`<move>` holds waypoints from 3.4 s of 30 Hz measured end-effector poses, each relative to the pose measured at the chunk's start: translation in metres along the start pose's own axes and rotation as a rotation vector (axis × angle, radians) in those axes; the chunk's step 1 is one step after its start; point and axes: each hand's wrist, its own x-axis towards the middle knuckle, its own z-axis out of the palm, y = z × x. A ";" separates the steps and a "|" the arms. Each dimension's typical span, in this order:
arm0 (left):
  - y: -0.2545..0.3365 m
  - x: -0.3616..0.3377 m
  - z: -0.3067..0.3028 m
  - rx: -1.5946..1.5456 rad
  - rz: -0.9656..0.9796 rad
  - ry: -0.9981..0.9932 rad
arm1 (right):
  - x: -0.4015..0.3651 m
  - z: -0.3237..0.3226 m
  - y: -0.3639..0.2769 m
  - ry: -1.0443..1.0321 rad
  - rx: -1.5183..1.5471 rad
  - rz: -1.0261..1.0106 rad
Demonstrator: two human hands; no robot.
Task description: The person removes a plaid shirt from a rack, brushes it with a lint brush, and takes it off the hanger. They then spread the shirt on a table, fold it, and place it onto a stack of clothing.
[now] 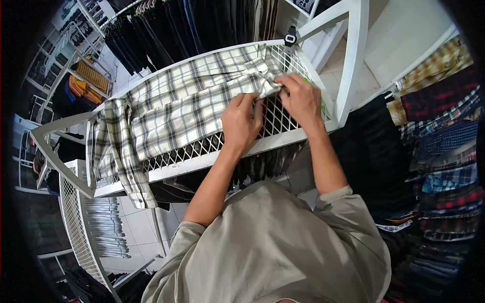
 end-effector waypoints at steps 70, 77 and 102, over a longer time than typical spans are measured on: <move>-0.231 -0.025 -0.391 0.348 -0.168 -0.276 | 0.186 0.033 -0.036 -0.530 0.495 0.461; -0.197 0.001 -0.354 0.361 0.085 -0.287 | 0.115 0.110 -0.043 -0.166 -0.195 0.255; -0.037 0.013 -0.009 -0.029 0.274 -0.572 | 0.161 0.125 0.068 -0.403 -0.144 0.047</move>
